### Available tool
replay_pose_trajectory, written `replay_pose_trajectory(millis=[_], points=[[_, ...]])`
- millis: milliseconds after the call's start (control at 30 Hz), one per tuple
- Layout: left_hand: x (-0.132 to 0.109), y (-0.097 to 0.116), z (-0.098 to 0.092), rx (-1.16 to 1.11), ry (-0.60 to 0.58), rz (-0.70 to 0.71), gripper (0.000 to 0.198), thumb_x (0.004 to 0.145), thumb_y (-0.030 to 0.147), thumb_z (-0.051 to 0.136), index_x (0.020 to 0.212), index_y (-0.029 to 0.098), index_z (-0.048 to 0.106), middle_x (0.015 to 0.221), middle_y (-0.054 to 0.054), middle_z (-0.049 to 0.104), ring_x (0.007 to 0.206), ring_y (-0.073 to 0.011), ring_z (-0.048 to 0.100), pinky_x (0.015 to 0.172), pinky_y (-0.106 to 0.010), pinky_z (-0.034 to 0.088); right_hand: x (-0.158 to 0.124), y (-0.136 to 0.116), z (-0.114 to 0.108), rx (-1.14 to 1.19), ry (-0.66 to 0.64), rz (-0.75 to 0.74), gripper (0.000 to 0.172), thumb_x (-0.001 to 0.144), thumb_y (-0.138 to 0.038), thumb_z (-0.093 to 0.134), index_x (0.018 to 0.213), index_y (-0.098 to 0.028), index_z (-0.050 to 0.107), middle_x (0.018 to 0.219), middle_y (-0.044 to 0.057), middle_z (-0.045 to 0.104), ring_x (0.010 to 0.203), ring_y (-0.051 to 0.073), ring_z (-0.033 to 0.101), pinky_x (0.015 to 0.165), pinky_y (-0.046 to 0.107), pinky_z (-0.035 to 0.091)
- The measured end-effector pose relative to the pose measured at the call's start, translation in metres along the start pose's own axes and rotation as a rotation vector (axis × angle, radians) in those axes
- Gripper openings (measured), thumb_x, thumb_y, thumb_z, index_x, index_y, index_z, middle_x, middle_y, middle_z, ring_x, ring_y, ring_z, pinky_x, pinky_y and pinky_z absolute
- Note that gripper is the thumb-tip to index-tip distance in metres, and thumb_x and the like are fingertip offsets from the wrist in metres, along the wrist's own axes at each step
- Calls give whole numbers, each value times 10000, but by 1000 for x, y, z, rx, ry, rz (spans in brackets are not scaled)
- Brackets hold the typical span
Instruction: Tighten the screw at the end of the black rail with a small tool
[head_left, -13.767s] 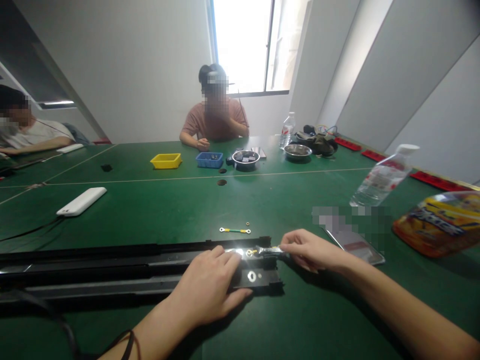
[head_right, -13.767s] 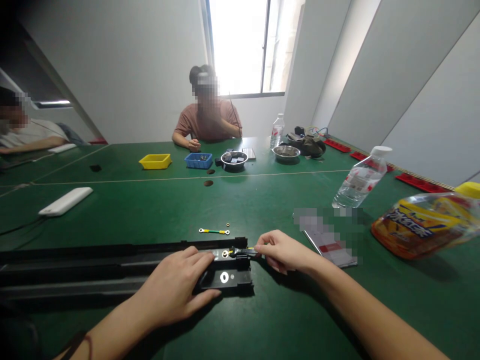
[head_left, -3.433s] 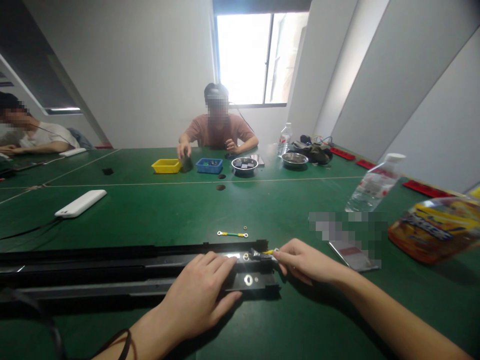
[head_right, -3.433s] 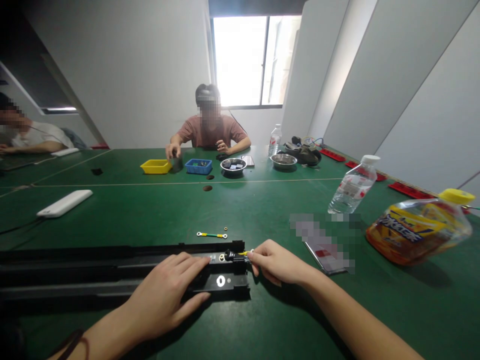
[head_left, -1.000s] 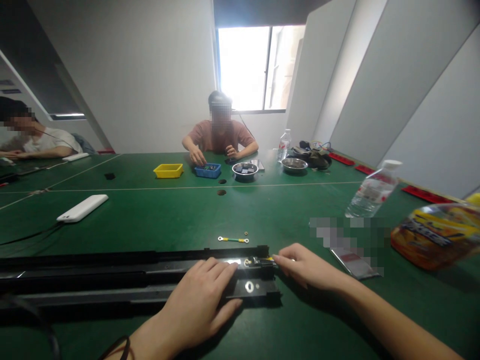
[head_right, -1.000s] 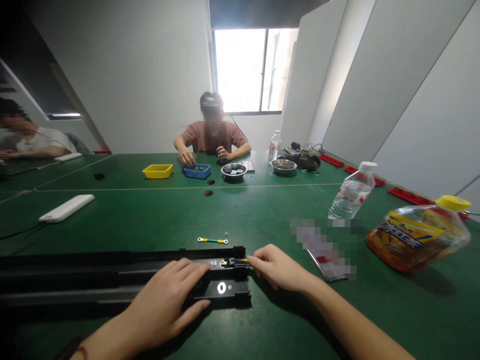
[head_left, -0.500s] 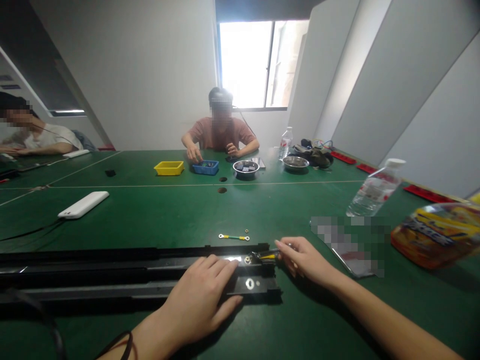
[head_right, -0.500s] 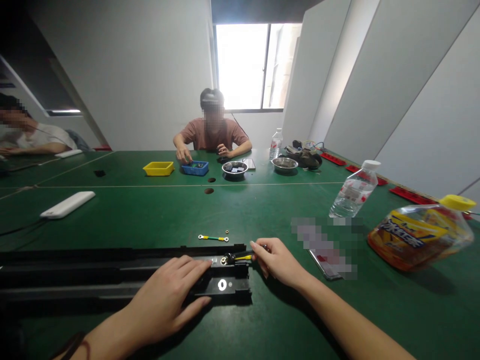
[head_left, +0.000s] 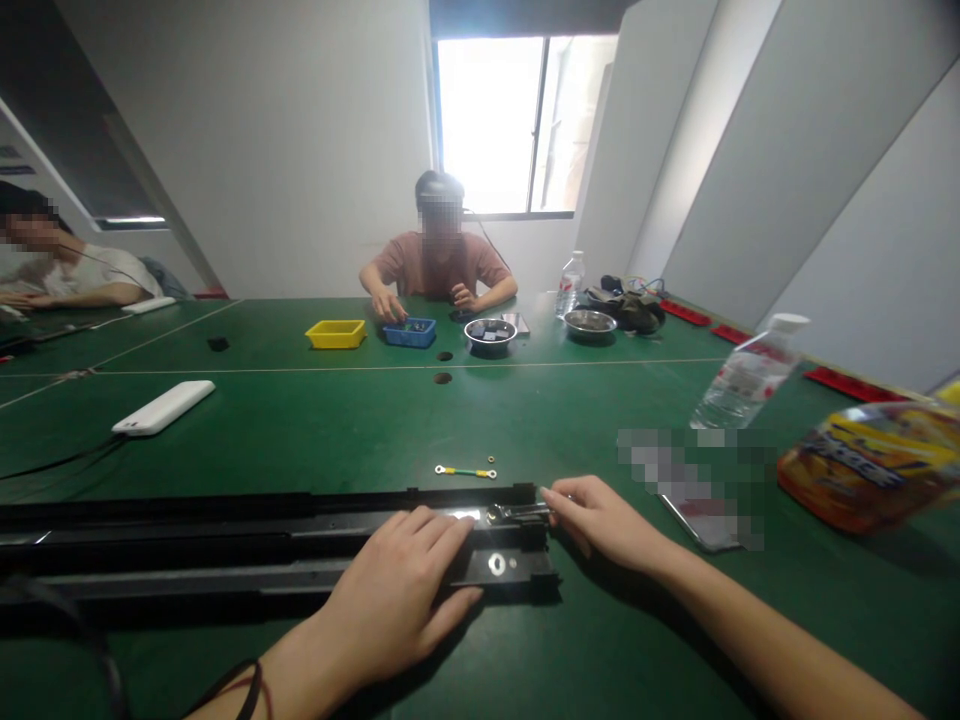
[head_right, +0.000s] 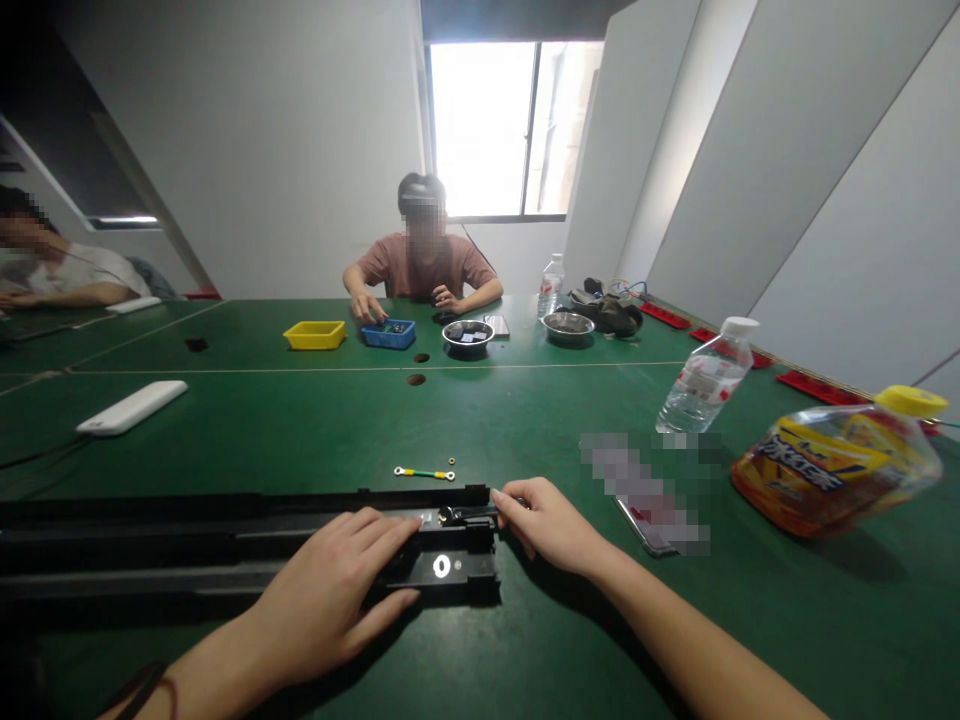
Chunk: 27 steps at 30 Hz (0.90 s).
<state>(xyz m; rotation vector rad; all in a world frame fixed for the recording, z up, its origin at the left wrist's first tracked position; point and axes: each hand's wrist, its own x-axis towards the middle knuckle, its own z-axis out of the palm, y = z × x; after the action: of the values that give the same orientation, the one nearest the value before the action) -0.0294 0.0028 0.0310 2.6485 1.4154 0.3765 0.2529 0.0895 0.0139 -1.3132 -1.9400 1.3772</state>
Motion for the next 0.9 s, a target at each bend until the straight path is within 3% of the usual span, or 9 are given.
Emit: replay_pose_trajectory(millis=[467,667,900], points=[[0,0,-1,-18,-24,-15,487,958,420,610,1403,251,509,1273,-69,650,1107,-296,576,964,-484,480,-3,-2,-1,-125,-10,64,470,968,-552,516,698,-175,595,501,-42,452,416,114,434,430,235,292],[-1,-1,0,-15,-27,-18,500,953,432,616,1404,246,509,1273,-76,651,1105,-300,575,957,-483,481,-6,-5,-4,-300,-40,-42,533,995,-537,486,668,-150,652,564,-1,518,555,134,488,542,248,342],[0,-1,1,-7,-21,-11,499,958,431,611,1409,246,505,1274,-76,654,1111,-299,577,959,-481,481,-8,-4,-6,-87,-141,137,530,984,-607,457,698,-177,576,473,-58,399,370,95,384,362,208,238]])
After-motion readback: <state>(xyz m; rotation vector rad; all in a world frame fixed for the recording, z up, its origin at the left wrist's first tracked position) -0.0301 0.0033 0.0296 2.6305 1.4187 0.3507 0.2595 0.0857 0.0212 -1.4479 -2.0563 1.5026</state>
